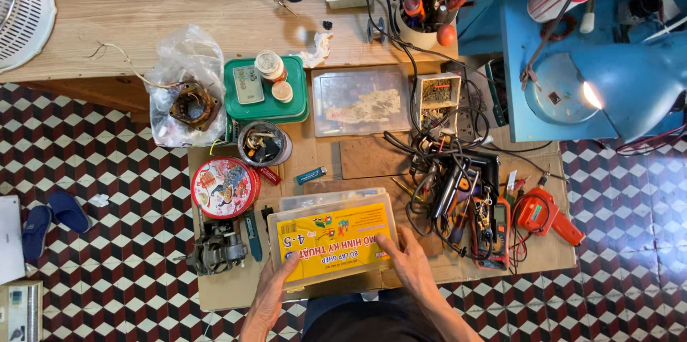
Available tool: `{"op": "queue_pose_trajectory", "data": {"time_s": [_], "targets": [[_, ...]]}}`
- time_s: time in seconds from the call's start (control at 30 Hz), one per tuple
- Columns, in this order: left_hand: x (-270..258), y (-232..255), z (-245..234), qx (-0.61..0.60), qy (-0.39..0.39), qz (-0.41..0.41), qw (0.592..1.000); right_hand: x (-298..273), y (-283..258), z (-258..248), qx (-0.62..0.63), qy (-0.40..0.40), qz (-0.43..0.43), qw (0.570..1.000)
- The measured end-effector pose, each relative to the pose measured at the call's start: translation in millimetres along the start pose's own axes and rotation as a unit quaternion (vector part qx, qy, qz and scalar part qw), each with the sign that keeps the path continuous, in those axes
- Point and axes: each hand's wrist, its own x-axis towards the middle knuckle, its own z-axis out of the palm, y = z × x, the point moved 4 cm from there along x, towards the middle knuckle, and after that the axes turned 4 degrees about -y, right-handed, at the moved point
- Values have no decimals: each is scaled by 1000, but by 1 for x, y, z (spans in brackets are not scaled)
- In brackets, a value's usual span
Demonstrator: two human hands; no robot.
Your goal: The person organizes tools and components on a cluttered workbench, then uses a multimeter to test a small electronic component. They move a plastic box, pick up probes, and connect them to the component while observing the multimeter display.
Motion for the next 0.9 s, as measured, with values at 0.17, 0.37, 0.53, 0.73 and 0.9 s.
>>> {"op": "queue_pose_trajectory", "data": {"time_s": [0.17, 0.37, 0.53, 0.73, 0.9], "targets": [[16, -27, 3, 77, -31, 23, 996, 0, 49, 0, -34, 15, 100, 994], [29, -47, 30, 165, -28, 73, 983, 10, 82, -12, -7, 71, -1, 997], [31, -61, 36, 197, 10, 97, 976, 21, 103, -20, 17, 79, 23, 997], [30, -69, 29, 219, 49, 70, 972, 26, 123, -22, 11, 34, 34, 999], [26, -56, 35, 176, 35, 73, 981, 27, 114, -22, 41, 24, 49, 998]]}}
